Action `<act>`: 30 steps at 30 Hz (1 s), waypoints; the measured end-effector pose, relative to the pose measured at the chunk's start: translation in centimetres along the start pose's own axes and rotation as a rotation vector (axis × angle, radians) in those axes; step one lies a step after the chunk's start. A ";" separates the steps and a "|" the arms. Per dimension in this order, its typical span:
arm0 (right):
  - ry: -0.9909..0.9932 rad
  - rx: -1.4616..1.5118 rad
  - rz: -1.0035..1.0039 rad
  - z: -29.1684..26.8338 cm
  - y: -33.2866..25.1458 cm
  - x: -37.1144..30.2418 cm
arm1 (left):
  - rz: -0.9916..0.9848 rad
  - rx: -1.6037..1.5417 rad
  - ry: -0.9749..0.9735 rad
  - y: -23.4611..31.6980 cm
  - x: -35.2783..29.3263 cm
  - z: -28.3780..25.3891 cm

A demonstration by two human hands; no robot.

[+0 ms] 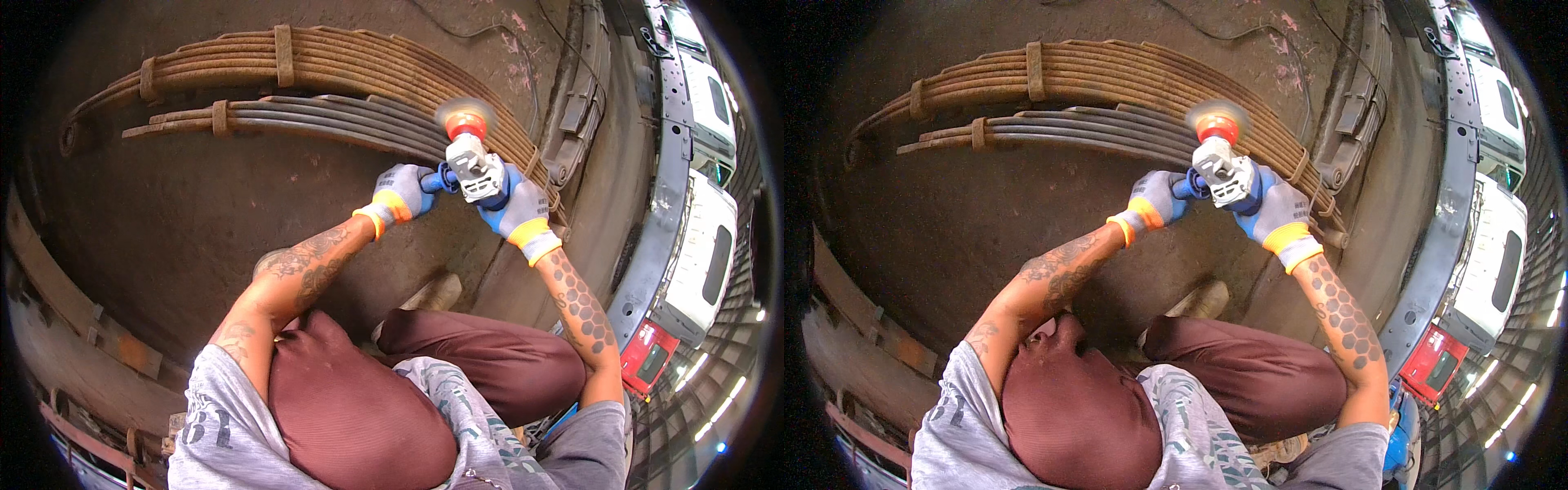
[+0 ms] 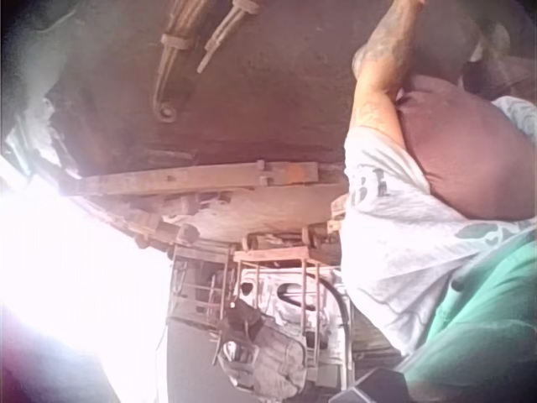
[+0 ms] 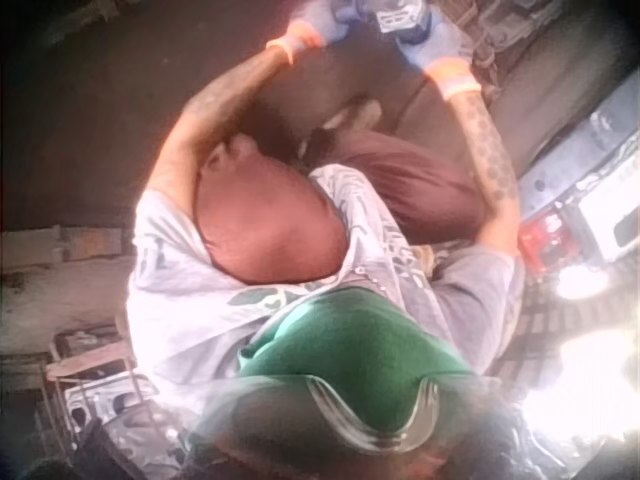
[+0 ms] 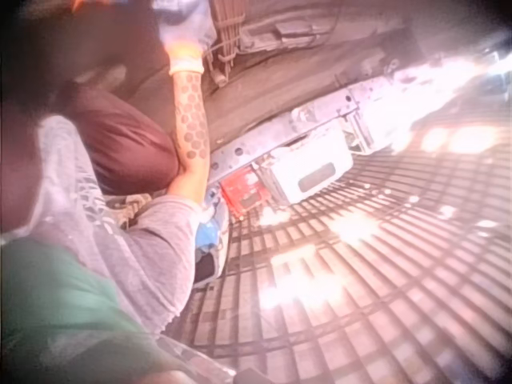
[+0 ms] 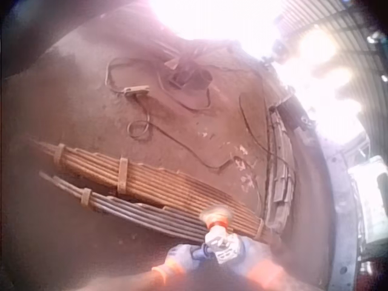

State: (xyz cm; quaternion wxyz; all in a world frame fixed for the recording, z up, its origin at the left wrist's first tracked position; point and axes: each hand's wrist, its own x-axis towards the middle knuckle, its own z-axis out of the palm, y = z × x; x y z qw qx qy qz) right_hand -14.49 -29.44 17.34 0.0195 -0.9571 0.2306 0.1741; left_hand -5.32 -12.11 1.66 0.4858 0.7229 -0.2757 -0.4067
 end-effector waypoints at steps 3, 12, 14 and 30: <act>0.046 0.041 -0.001 0.5 0.7 -0.6 | -0.023 0.040 -0.050 0.5 0.6 0.6; 0.060 0.050 0.019 1.3 2.3 -0.8 | -0.006 0.000 -0.042 0.6 1.0 1.6; 0.063 0.056 0.015 1.0 2.2 -0.8 | -0.021 -0.004 -0.065 0.8 1.0 1.6; 0.092 0.080 0.036 1.3 2.8 -1.4 | -0.039 -0.032 -0.083 1.4 1.3 2.4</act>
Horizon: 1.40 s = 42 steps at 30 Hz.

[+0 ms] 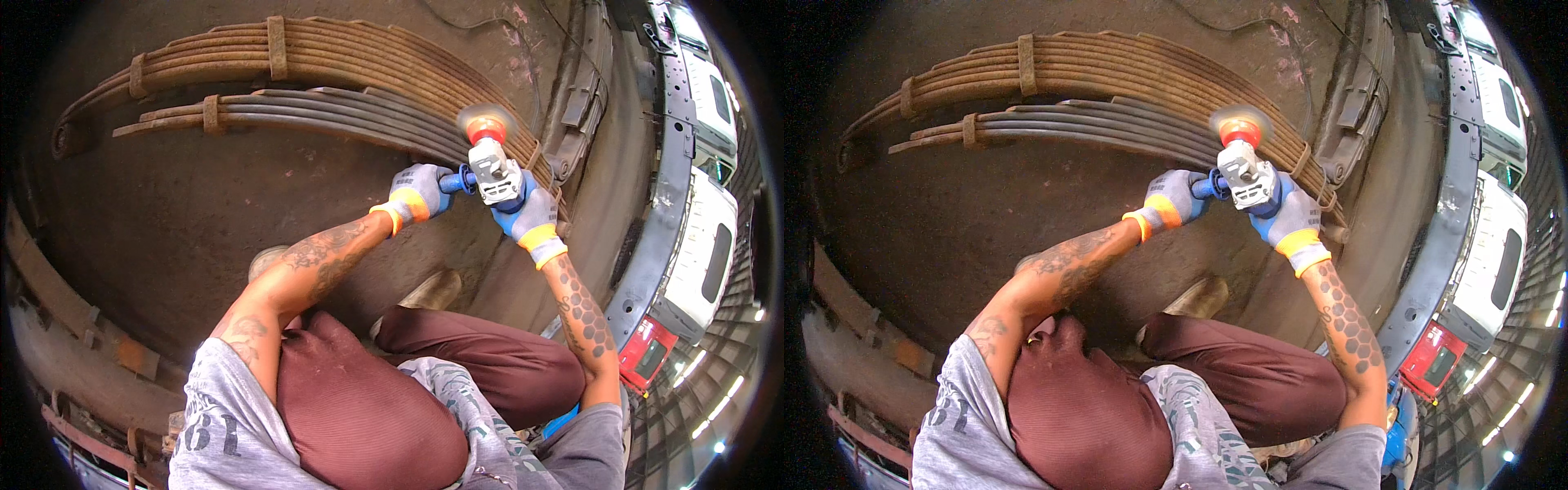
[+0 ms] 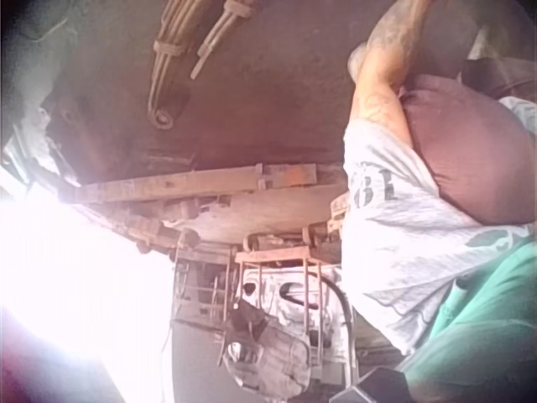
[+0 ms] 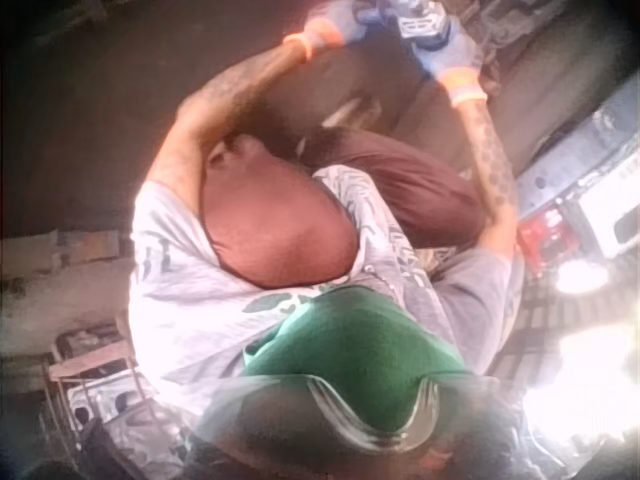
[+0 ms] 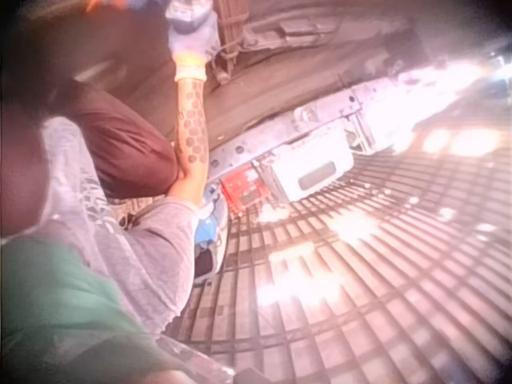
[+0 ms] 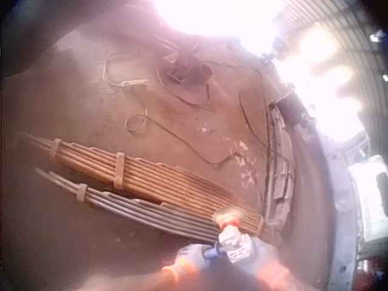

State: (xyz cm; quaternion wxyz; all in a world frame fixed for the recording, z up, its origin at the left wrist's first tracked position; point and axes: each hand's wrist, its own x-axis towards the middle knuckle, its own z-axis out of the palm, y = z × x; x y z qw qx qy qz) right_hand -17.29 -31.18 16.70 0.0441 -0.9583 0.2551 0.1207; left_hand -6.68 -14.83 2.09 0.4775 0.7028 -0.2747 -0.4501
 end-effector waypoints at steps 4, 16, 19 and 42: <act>-0.042 -0.028 -0.001 -0.5 -1.0 0.6 | 0.003 0.010 0.025 0.0 -0.9 -1.2; -0.098 -0.123 0.108 -0.5 -1.3 0.1 | 0.004 -0.016 -0.014 -0.3 -0.3 0.0; -0.053 -0.061 0.029 -0.5 -0.9 -0.1 | -0.008 -0.021 -0.023 -0.8 -0.2 0.5; -0.097 -0.062 -0.099 -1.6 -2.6 1.0 | -0.006 -0.014 0.073 -0.7 -2.3 -1.6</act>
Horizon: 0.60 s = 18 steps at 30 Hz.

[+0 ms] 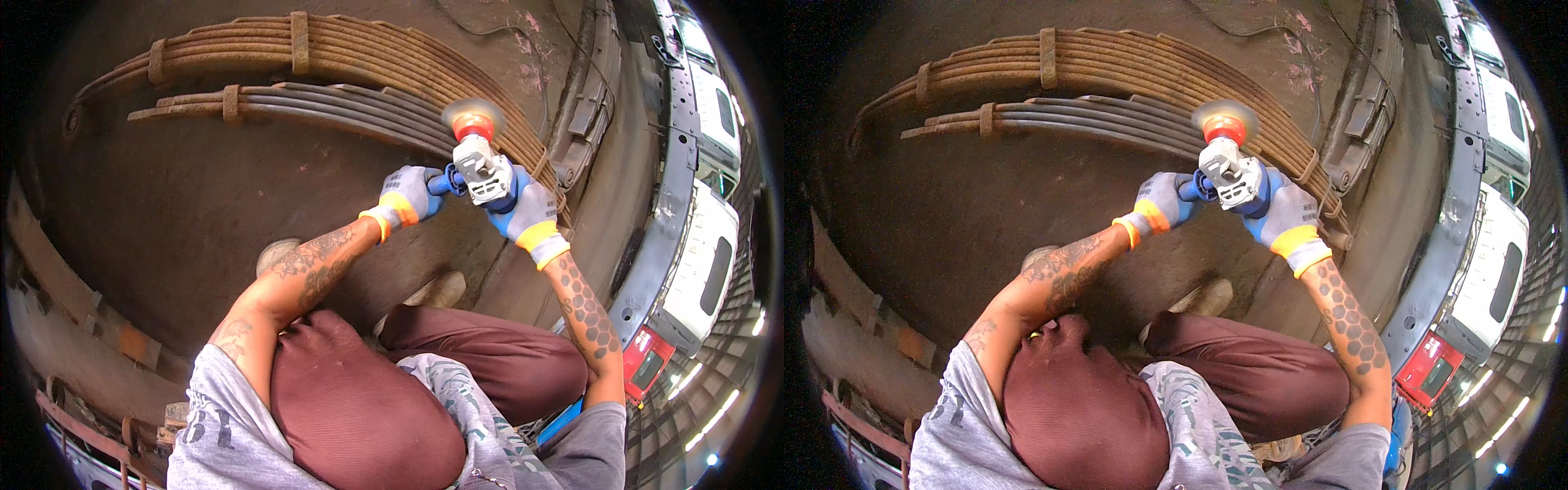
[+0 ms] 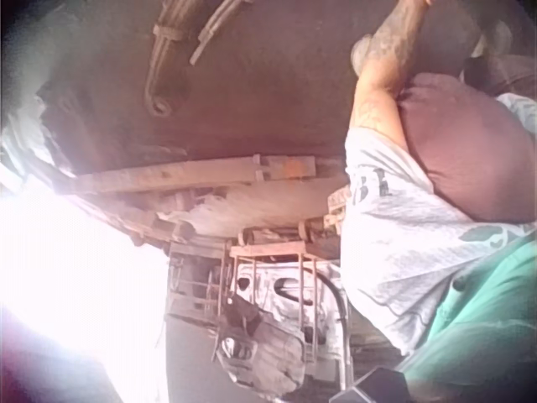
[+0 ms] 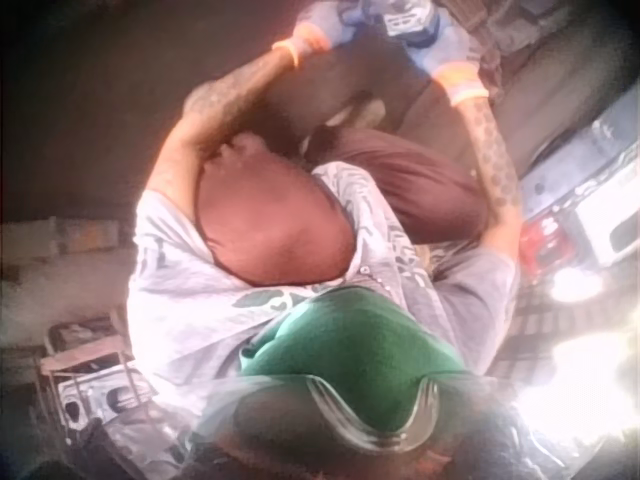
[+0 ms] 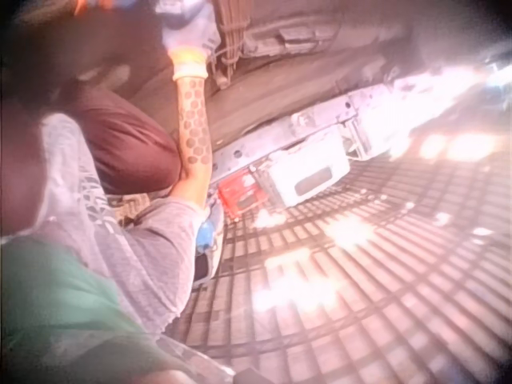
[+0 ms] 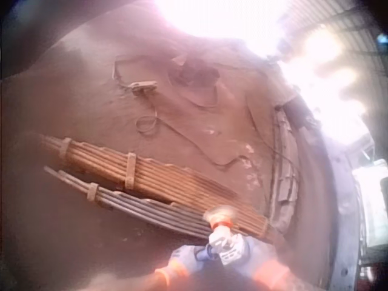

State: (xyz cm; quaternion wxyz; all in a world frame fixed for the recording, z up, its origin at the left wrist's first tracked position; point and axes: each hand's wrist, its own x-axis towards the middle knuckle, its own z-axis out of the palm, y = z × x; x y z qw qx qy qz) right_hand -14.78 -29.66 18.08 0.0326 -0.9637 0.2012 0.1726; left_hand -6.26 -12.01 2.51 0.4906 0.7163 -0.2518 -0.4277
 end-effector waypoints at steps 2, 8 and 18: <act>-0.019 0.001 0.008 0.0 -0.2 0.1 | -0.018 0.002 -0.007 0.1 -0.1 -0.2; 0.005 0.006 -0.043 0.2 -0.4 0.2 | -0.013 -0.029 0.035 -0.2 -0.5 -0.5; -0.020 -0.043 -0.105 -1.2 -2.5 0.9 | -0.038 -0.041 0.085 -0.1 -2.1 -2.0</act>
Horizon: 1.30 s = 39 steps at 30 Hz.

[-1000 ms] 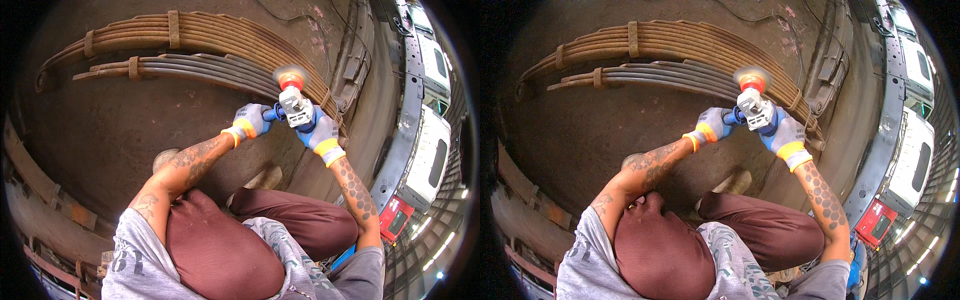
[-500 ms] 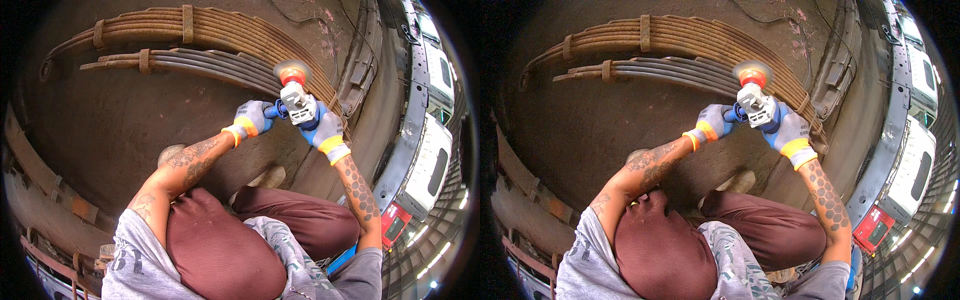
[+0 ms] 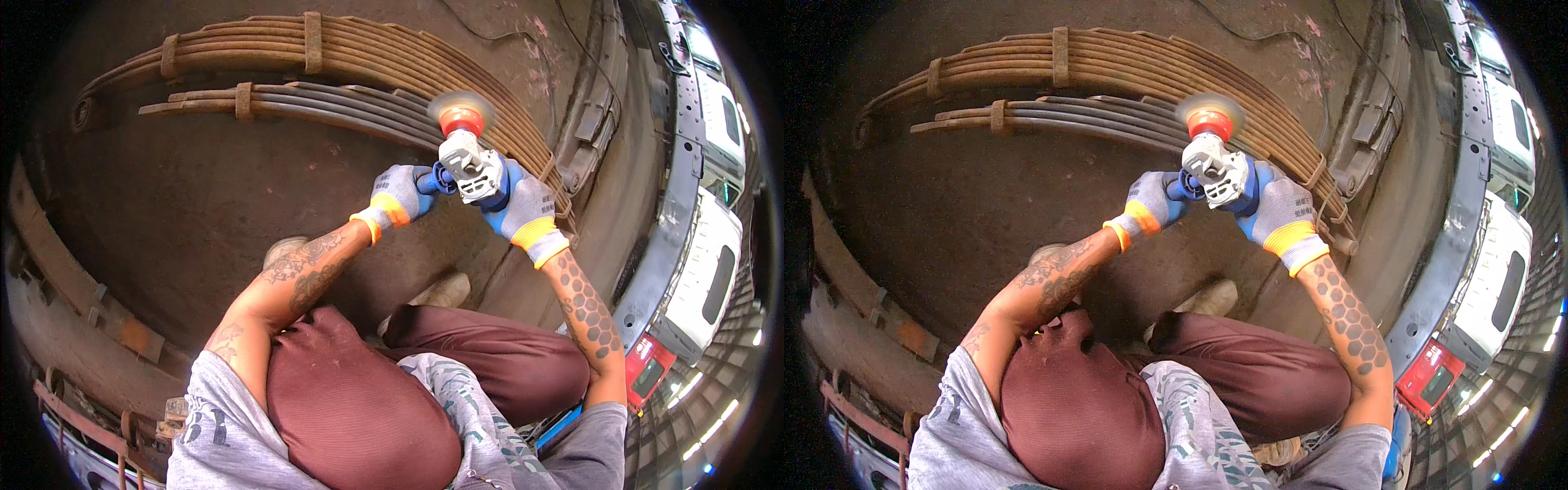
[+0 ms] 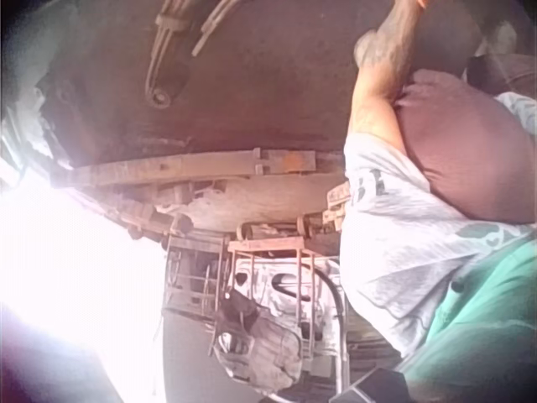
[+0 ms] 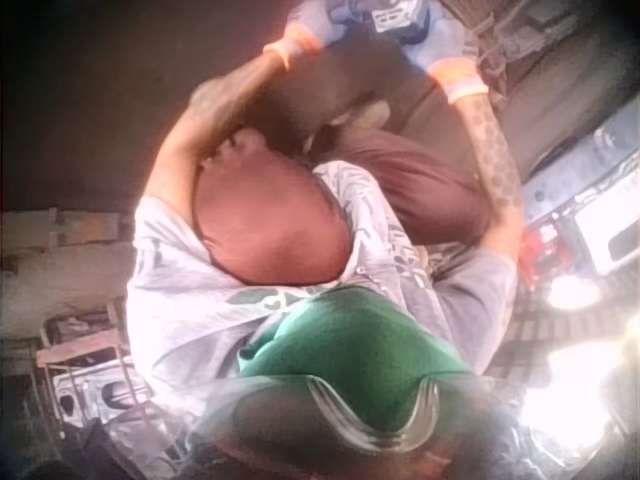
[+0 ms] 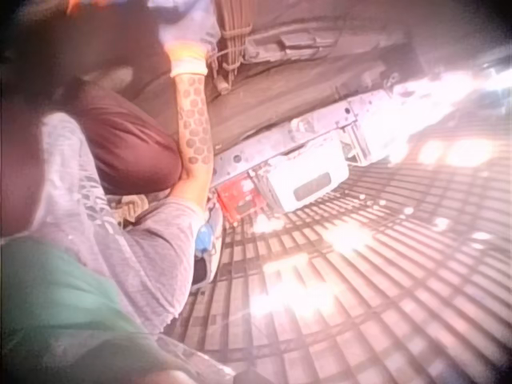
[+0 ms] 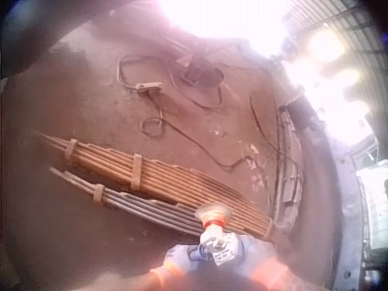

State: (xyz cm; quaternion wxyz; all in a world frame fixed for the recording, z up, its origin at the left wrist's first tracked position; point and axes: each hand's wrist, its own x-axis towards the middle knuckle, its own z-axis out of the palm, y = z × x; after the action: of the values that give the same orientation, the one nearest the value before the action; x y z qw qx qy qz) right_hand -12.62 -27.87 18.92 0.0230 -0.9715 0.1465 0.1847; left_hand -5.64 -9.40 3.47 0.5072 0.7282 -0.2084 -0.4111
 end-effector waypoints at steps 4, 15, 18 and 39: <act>-0.040 -0.027 0.016 -0.7 -0.6 0.4 | -0.022 -0.001 0.023 0.0 -0.1 -0.2; -0.025 -0.010 0.035 0.4 -0.1 -0.2 | 0.029 -0.002 -0.019 -0.7 0.5 0.7; 0.008 -0.013 -0.015 0.1 -0.2 -0.4 | 0.028 -0.035 -0.022 -0.7 0.1 0.4; 0.034 -0.013 -0.091 0.0 -1.4 -0.2 | 0.009 0.015 0.037 -0.6 -1.0 -1.3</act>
State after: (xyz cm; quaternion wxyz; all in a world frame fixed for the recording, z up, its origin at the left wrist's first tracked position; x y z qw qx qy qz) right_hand -12.40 -26.43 18.98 0.0226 -0.9803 0.1013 0.1680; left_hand -5.23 -7.66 3.54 0.5072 0.7386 -0.2054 -0.3936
